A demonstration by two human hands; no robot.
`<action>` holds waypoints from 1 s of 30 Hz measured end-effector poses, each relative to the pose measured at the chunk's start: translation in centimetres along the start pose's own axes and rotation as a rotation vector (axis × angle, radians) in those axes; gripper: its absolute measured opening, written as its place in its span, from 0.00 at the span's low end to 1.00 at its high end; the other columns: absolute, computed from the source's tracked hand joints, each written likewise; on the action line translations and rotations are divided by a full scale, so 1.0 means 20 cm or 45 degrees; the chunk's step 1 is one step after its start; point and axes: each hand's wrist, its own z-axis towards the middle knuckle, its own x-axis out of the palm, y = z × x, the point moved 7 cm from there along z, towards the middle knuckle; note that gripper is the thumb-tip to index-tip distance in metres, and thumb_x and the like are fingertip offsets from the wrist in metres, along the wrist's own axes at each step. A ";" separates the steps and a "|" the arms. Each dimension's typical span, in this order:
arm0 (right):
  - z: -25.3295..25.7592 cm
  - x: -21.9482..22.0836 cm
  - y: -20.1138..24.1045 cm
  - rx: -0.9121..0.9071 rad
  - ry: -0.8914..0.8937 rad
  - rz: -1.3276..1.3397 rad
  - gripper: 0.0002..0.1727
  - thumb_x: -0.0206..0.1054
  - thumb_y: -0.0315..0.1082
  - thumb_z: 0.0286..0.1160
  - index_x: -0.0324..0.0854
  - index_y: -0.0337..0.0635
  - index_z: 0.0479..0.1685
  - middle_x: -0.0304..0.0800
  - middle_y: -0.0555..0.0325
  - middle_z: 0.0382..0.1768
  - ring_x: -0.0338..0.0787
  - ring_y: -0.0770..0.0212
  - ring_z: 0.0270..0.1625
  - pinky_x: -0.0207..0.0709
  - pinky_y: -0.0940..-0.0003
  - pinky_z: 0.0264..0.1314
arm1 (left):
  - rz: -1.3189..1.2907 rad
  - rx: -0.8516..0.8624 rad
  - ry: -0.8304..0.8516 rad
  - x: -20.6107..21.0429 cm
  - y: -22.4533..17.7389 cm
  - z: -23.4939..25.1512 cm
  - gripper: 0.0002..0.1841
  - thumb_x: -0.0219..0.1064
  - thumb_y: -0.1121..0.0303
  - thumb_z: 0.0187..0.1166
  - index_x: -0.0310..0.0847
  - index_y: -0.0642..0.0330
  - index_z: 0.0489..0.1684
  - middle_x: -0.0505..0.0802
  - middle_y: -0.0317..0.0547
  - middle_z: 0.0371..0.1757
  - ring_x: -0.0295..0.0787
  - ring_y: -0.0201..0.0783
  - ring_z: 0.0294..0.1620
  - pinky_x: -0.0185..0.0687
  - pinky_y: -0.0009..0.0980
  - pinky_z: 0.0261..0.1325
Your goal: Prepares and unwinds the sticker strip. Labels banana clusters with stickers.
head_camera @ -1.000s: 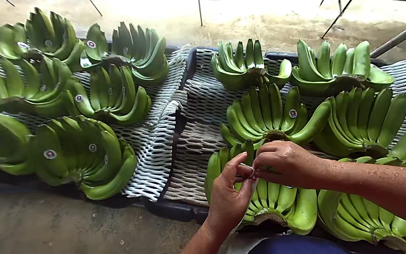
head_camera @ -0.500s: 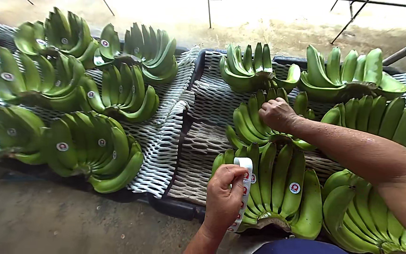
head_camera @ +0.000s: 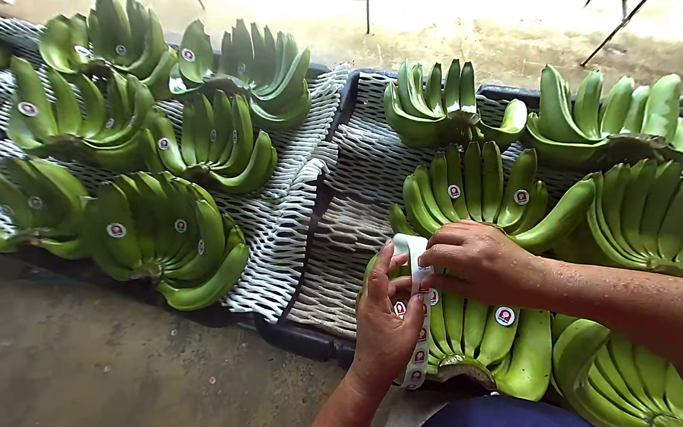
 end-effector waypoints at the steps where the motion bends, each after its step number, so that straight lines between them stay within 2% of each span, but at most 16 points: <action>1: -0.01 0.02 -0.01 0.022 0.012 -0.005 0.14 0.67 0.44 0.74 0.91 0.44 0.33 0.91 0.58 0.31 0.90 0.60 0.38 0.80 0.66 0.40 | 0.024 0.027 0.005 0.00 -0.01 -0.01 0.41 0.67 0.86 0.67 0.52 0.80 0.85 0.85 0.64 0.68 0.94 0.36 0.51 0.91 0.28 0.55; 5: -0.03 0.04 -0.02 0.086 0.030 0.015 0.14 0.68 0.44 0.72 0.91 0.43 0.33 0.89 0.58 0.29 0.88 0.61 0.34 0.79 0.66 0.38 | 0.236 0.158 -0.028 0.00 -0.02 -0.04 0.41 0.68 0.85 0.67 0.55 0.76 0.86 0.84 0.68 0.70 0.94 0.36 0.53 0.90 0.27 0.55; 7: -0.03 0.05 -0.01 0.096 0.049 0.032 0.12 0.69 0.42 0.71 0.91 0.43 0.31 0.90 0.57 0.29 0.88 0.61 0.34 0.80 0.66 0.38 | 0.392 0.283 -0.021 0.01 -0.03 -0.06 0.39 0.68 0.84 0.69 0.58 0.72 0.86 0.83 0.71 0.71 0.94 0.38 0.55 0.89 0.28 0.57; 11: -0.03 0.05 0.01 0.066 0.119 0.045 0.10 0.66 0.35 0.70 0.90 0.42 0.27 0.91 0.56 0.27 0.91 0.58 0.34 0.80 0.64 0.35 | 0.582 0.448 -0.002 0.04 -0.07 -0.07 0.34 0.65 0.84 0.73 0.64 0.60 0.84 0.83 0.69 0.73 0.95 0.38 0.55 0.88 0.25 0.57; 13: -0.02 0.04 -0.03 0.059 0.155 0.123 0.09 0.66 0.31 0.68 0.91 0.42 0.27 0.90 0.57 0.26 0.90 0.61 0.32 0.81 0.66 0.34 | 0.588 0.434 0.022 0.04 -0.06 -0.07 0.32 0.64 0.84 0.73 0.67 0.63 0.82 0.82 0.70 0.74 0.95 0.39 0.55 0.89 0.27 0.57; 15: -0.01 0.02 -0.09 0.061 0.213 0.235 0.08 0.67 0.30 0.68 0.92 0.41 0.28 0.91 0.58 0.28 0.89 0.66 0.32 0.81 0.71 0.35 | 0.561 0.368 0.026 0.02 -0.04 -0.07 0.33 0.65 0.85 0.71 0.67 0.70 0.82 0.82 0.71 0.74 0.96 0.40 0.54 0.90 0.28 0.56; 16: -0.01 0.02 -0.11 0.073 0.255 0.277 0.08 0.68 0.31 0.69 0.93 0.41 0.30 0.91 0.58 0.30 0.87 0.67 0.33 0.80 0.73 0.36 | 0.545 0.331 0.024 0.02 -0.03 -0.07 0.34 0.65 0.86 0.69 0.66 0.73 0.81 0.83 0.71 0.73 0.96 0.40 0.53 0.90 0.28 0.56; 18: 0.00 0.03 -0.10 0.040 0.288 0.257 0.12 0.71 0.41 0.70 0.94 0.42 0.35 0.92 0.58 0.31 0.89 0.66 0.33 0.82 0.71 0.37 | 0.533 0.292 0.026 0.01 -0.02 -0.06 0.34 0.67 0.85 0.69 0.65 0.75 0.81 0.83 0.72 0.73 0.96 0.39 0.51 0.90 0.28 0.55; 20: -0.01 0.06 -0.05 -0.016 0.273 0.156 0.15 0.70 0.46 0.71 0.92 0.43 0.33 0.91 0.58 0.28 0.89 0.61 0.33 0.81 0.65 0.37 | 0.529 0.304 0.040 0.02 -0.03 -0.06 0.34 0.67 0.83 0.70 0.65 0.74 0.82 0.82 0.72 0.73 0.96 0.39 0.50 0.90 0.27 0.54; 22: -0.01 0.08 -0.02 -0.077 0.227 0.051 0.14 0.68 0.43 0.71 0.88 0.43 0.25 0.88 0.57 0.24 0.90 0.58 0.32 0.80 0.64 0.34 | 0.545 0.353 0.044 0.04 -0.05 -0.06 0.33 0.66 0.84 0.70 0.66 0.73 0.81 0.84 0.72 0.71 0.96 0.39 0.51 0.89 0.26 0.55; 24: 0.00 0.07 -0.01 -0.100 0.231 0.038 0.11 0.66 0.37 0.69 0.87 0.43 0.23 0.87 0.57 0.22 0.89 0.58 0.30 0.79 0.64 0.32 | 0.566 0.392 0.042 0.05 -0.06 -0.06 0.32 0.66 0.84 0.72 0.66 0.72 0.81 0.84 0.71 0.71 0.96 0.39 0.53 0.88 0.26 0.56; 28: 0.02 0.05 -0.08 -0.029 0.264 0.199 0.09 0.66 0.29 0.65 0.90 0.42 0.23 0.88 0.59 0.23 0.87 0.66 0.28 0.77 0.71 0.29 | 0.557 0.362 0.054 0.04 -0.04 -0.06 0.33 0.65 0.85 0.69 0.66 0.71 0.81 0.84 0.69 0.72 0.95 0.39 0.56 0.89 0.26 0.58; 30: 0.01 0.05 -0.12 0.018 0.329 0.282 0.08 0.69 0.32 0.67 0.92 0.41 0.26 0.89 0.59 0.25 0.86 0.68 0.28 0.77 0.73 0.30 | 0.529 0.315 0.055 0.03 -0.03 -0.06 0.35 0.65 0.86 0.67 0.66 0.73 0.82 0.83 0.71 0.73 0.96 0.40 0.55 0.89 0.28 0.57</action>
